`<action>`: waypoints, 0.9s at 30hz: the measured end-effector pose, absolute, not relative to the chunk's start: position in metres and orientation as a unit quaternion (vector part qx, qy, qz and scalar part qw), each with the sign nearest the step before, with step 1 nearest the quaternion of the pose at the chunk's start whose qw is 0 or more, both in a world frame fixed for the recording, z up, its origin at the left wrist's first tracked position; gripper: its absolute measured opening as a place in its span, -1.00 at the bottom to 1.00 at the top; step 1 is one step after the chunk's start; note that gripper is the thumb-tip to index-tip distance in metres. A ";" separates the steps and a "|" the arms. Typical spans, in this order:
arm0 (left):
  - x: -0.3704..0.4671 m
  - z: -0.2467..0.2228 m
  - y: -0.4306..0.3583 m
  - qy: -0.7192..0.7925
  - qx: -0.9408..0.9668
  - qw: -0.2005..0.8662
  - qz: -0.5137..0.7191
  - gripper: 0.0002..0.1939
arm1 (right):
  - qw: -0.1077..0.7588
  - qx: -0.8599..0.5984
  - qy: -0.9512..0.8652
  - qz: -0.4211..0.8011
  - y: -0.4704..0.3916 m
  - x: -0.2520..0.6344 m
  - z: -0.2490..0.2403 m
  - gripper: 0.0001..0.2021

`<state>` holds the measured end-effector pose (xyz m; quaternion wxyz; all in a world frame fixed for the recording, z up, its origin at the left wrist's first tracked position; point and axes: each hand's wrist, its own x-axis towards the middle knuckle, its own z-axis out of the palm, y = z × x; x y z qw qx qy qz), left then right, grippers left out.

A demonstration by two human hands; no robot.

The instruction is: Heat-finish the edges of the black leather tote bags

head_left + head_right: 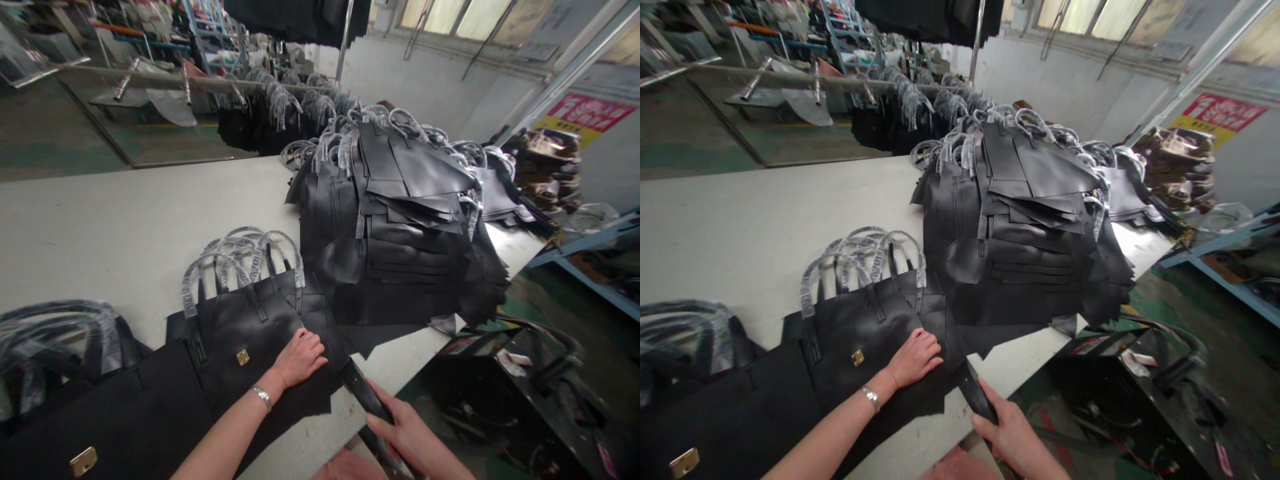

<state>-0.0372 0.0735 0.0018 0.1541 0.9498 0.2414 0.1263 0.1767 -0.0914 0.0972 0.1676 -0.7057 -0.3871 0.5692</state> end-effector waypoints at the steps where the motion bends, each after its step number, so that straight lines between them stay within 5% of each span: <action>1: -0.037 0.001 0.073 0.239 0.950 0.154 0.127 -0.80 | 0.164 -0.706 -0.385 0.571 -0.093 0.175 0.098 -0.34; 8: -0.039 0.004 0.073 0.225 0.949 0.170 0.137 -0.92 | 0.170 -0.693 -0.351 0.606 -0.085 0.155 0.090 -0.39; 21: -0.037 -0.002 0.072 0.233 0.948 0.165 0.143 -0.86 | 0.190 -0.683 -0.362 0.605 -0.075 0.155 0.083 -0.44; 27: -0.036 -0.005 0.071 0.226 0.952 0.155 0.138 -0.86 | 0.235 -0.741 -0.341 0.528 -0.065 0.157 0.074 -0.34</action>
